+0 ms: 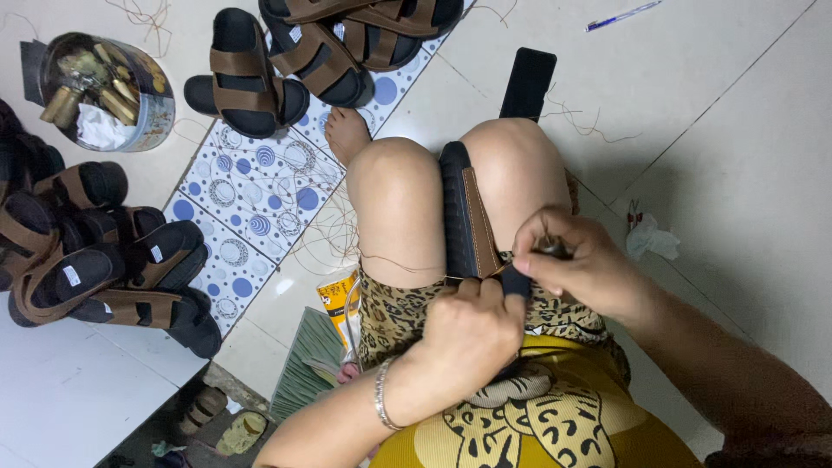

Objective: The person sits on the floor and sews a black sandal using a needle and thread. They hold the sandal between their legs and repeatedly push the needle through the sole and strap while pulling the thread tight.

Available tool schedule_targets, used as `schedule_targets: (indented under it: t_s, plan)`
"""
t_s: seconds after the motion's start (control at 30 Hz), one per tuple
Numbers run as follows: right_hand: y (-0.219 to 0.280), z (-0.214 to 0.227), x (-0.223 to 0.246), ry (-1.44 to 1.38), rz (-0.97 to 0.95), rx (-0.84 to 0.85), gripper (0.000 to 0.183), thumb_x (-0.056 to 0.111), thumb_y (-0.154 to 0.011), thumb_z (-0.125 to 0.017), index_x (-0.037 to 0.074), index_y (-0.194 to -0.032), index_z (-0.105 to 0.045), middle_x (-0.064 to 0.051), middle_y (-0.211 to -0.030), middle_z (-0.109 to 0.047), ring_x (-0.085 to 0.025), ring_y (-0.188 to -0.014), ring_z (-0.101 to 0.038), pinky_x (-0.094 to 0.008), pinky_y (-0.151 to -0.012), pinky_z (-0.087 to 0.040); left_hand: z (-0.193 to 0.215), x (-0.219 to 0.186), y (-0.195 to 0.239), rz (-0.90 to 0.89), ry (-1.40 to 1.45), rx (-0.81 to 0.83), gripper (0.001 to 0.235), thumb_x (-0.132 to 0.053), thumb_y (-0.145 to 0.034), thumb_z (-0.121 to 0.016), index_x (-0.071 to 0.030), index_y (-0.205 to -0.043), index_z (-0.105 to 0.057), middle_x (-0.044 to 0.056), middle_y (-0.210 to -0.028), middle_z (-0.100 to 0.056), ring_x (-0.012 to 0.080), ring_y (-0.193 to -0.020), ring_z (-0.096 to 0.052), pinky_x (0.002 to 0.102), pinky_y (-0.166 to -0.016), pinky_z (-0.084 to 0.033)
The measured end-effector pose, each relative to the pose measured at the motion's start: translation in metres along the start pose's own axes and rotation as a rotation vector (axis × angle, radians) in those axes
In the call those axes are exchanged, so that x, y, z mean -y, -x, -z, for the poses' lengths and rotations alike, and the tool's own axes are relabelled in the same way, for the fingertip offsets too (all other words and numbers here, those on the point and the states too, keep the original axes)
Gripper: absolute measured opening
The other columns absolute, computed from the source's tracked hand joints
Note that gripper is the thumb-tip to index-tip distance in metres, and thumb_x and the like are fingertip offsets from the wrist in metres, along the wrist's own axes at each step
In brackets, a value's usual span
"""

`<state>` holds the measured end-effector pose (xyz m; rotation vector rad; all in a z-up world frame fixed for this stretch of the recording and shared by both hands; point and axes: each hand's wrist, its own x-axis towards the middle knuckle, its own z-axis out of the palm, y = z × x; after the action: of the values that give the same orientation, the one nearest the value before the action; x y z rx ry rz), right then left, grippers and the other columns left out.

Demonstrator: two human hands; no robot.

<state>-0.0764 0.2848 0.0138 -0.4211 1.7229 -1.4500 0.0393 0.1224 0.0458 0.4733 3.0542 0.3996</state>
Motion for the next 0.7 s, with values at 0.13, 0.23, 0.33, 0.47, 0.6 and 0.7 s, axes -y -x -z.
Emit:
schedule_targets:
  t_s: [0.13, 0.23, 0.33, 0.47, 0.6, 0.7]
  plan:
    - [-0.003, -0.003, -0.012, -0.341, 0.017, -0.060, 0.006, 0.007, -0.092, -0.070, 0.008, -0.093, -0.065, 0.001, -0.062, -0.058, -0.006, -0.044, -0.050, -0.020, -0.042, -0.044, -0.006, 0.001, 0.004, 0.010, -0.020, -0.031, 0.019, -0.003, -0.082, -0.060, -0.018, -0.075, -0.050, -0.006, -0.055, -0.045, 0.0081, -0.044, -0.040, 0.027, -0.034, -0.031]
    - [-0.002, -0.003, -0.012, -0.681, 0.129, 0.158, 0.012, 0.003, -0.095, -0.067, 0.006, -0.106, -0.064, -0.004, -0.080, -0.064, -0.005, -0.054, -0.051, -0.017, -0.042, -0.047, -0.001, 0.018, 0.013, -0.060, 0.279, -0.098, 0.020, 0.009, -0.078, -0.060, -0.008, -0.077, -0.049, 0.002, -0.058, -0.050, 0.0167, -0.048, -0.047, 0.032, -0.037, -0.036]
    - [0.007, -0.009, -0.006, -0.879, 0.091, 0.369, 0.031, 0.001, -0.105, -0.054, 0.000, -0.135, -0.051, -0.001, -0.071, -0.051, -0.009, -0.055, -0.045, -0.021, -0.044, -0.041, 0.021, 0.041, 0.027, 0.027, 0.725, 0.166, 0.029, -0.024, -0.105, -0.059, -0.004, -0.087, -0.050, 0.011, -0.061, -0.059, 0.0338, -0.048, -0.057, 0.045, -0.046, -0.042]
    - [0.018, -0.007, -0.003, -0.393, -0.435, 0.232, 0.016, 0.001, -0.098, -0.059, -0.005, -0.108, -0.070, -0.015, -0.065, -0.067, -0.008, -0.040, -0.041, -0.023, -0.038, -0.034, 0.043, 0.051, 0.039, 0.032, 1.084, 0.119, 0.032, -0.037, -0.108, -0.045, -0.011, -0.090, -0.044, 0.001, -0.066, -0.042, 0.0200, -0.052, -0.047, 0.035, -0.051, -0.040]
    - [0.011, -0.007, -0.001, -0.377, -0.493, 0.232, 0.027, -0.003, -0.092, -0.064, -0.009, -0.114, -0.079, -0.017, -0.062, -0.069, -0.009, -0.040, -0.047, -0.022, -0.041, -0.036, 0.051, 0.046, 0.019, -0.038, 0.985, -0.125, 0.033, -0.028, -0.108, -0.046, 0.002, -0.107, -0.060, 0.011, -0.091, -0.071, 0.0228, -0.070, -0.075, 0.035, -0.068, -0.068]
    - [0.007, -0.007, -0.016, -0.687, -0.344, 0.272, 0.027, -0.010, -0.093, -0.060, -0.013, -0.116, -0.075, -0.017, -0.059, -0.063, -0.010, -0.040, -0.046, -0.020, -0.036, -0.037, 0.040, 0.038, 0.025, -0.114, 0.655, -0.002, 0.045, -0.038, -0.108, -0.053, -0.007, -0.075, -0.046, 0.005, -0.062, -0.050, 0.0224, -0.052, -0.054, 0.037, -0.050, -0.045]
